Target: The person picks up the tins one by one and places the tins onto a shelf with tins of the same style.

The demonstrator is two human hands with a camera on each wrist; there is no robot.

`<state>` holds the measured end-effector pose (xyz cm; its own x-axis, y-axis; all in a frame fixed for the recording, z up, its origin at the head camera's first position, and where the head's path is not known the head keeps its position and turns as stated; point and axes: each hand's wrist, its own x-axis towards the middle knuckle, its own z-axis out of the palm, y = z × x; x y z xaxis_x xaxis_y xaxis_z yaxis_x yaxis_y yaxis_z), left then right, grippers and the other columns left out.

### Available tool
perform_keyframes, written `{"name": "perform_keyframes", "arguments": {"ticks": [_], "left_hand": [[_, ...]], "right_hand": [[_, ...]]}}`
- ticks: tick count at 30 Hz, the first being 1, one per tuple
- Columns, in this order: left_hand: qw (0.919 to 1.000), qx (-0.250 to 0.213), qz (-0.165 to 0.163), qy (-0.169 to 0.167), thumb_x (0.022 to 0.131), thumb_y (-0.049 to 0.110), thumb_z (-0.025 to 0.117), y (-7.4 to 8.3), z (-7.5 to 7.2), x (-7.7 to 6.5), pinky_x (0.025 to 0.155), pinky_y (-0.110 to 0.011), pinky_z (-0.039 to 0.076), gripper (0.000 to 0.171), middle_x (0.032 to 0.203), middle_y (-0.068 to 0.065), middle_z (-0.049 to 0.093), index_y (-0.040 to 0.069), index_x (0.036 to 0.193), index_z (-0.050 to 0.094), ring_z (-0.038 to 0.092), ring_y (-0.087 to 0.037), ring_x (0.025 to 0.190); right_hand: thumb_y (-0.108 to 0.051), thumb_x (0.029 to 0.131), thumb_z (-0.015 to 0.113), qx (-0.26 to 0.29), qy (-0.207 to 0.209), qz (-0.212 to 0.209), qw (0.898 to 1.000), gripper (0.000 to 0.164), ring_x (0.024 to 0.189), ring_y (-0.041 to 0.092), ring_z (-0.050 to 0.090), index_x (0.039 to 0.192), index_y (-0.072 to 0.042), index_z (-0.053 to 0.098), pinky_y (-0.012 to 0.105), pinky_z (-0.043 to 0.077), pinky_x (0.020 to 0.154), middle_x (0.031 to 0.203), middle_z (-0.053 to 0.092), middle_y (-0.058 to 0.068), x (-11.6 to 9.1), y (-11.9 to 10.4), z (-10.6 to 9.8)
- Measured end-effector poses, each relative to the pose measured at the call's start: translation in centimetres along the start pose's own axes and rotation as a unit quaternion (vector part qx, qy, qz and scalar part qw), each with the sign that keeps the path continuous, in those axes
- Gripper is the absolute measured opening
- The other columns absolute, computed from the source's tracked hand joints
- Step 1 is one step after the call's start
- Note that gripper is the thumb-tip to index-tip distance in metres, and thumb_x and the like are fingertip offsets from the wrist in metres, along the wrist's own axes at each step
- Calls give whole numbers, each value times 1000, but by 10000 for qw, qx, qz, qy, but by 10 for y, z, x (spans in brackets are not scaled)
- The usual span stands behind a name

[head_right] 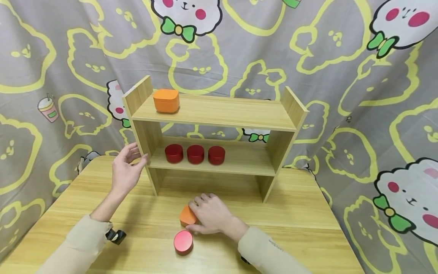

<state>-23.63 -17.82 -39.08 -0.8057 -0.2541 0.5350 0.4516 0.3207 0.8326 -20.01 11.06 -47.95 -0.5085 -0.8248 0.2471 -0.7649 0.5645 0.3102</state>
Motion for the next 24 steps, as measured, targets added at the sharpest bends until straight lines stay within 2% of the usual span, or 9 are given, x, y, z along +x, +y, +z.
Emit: {"name": "perform_keyframes", "arguments": {"ticks": [6,17,24], "left_hand": [[10000,3,-21,0,93,-8,70,1,0,0,77,-5,59,39,111,-27,74,-2,132,67,66,15,93],[9999,87,-104,13,93,-8,69,2,0,0,78,-4,59,40,111,-27,73,-3,133,66,65,16,93],[9999,56,-83,-45,93,-7,69,3,0,0,77,-5,59,40,112,-27,73,-1,133,66,66,15,93]], "right_hand": [[-80,92,56,-76,8,-51,10000,68,87,13,68,120,-20,69,27,58,67,97,70,-7,2,-1,4],[-82,92,52,-194,-58,-36,9998,69,87,13,69,116,-19,69,27,61,68,99,72,-6,5,-2,6],[-70,94,57,-39,-271,45,9996,59,95,13,70,121,-19,68,29,63,76,106,74,-6,7,-4,4]]}}
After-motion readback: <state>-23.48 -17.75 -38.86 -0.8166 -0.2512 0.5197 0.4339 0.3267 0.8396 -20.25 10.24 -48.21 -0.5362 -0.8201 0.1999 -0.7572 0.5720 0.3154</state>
